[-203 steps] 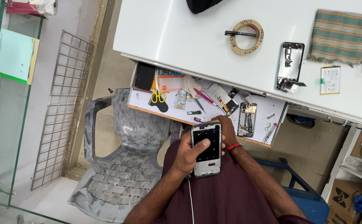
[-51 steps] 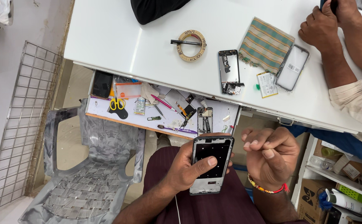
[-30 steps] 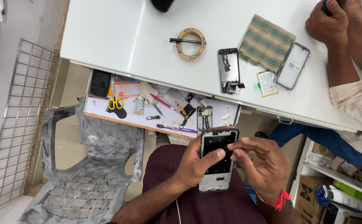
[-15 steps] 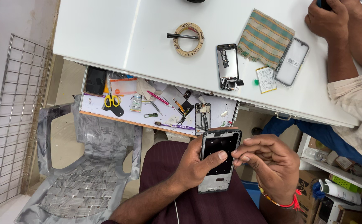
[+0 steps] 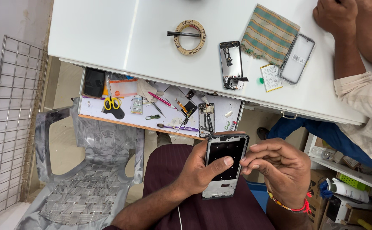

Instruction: The person holds a disassembled smartphone and uses a purple brush to clean the frame and screen area. They then press and align the frame with their fingers and squeeze adhesive from a tube onto the phone edge while seated at a repair counter.

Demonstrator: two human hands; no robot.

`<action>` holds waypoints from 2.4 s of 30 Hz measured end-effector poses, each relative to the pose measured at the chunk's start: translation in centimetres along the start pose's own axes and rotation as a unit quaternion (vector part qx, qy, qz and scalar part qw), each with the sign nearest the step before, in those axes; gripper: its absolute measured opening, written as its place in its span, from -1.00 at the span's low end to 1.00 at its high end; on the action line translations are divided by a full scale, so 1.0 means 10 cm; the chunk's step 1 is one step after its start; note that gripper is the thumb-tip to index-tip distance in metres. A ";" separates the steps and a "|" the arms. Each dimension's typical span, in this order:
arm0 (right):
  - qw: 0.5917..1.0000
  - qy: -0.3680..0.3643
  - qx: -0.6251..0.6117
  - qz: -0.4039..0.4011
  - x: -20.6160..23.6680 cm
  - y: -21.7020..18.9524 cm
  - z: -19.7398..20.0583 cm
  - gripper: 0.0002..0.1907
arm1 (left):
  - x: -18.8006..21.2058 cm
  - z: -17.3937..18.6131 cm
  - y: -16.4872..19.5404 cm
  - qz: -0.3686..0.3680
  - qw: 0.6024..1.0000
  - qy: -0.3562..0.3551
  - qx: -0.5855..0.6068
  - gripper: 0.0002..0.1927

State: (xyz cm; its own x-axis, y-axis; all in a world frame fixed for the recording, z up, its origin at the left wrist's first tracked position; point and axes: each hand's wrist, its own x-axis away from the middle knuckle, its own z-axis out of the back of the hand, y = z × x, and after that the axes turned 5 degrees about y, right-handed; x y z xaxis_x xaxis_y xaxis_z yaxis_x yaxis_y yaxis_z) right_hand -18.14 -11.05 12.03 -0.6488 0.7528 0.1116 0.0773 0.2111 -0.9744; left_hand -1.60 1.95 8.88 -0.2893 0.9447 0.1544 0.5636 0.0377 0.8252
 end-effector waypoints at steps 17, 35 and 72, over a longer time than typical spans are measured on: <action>1.000 0.005 0.005 -0.016 0.03 -0.01 0.01 -0.78 | 0.04 0.00 -0.03 -0.019 0.999 -0.001 -0.035 -0.45; 0.989 -0.013 0.141 0.031 -0.12 -0.20 -0.12 -0.89 | 0.02 0.01 0.03 -0.014 0.999 -0.012 -0.037 -0.43; 0.890 -0.156 0.424 0.065 -0.64 -0.54 -0.19 -0.85 | 0.11 -0.05 0.04 -0.010 0.981 0.006 -0.191 -0.39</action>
State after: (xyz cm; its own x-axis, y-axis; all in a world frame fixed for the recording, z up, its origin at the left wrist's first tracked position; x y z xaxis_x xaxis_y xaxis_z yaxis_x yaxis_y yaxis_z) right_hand -12.99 -15.84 16.91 -0.8649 0.4989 0.0563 -0.3458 -0.5106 -0.7872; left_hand -2.07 2.82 9.67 -0.3084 0.9409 0.1399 0.2262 -0.0703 0.9715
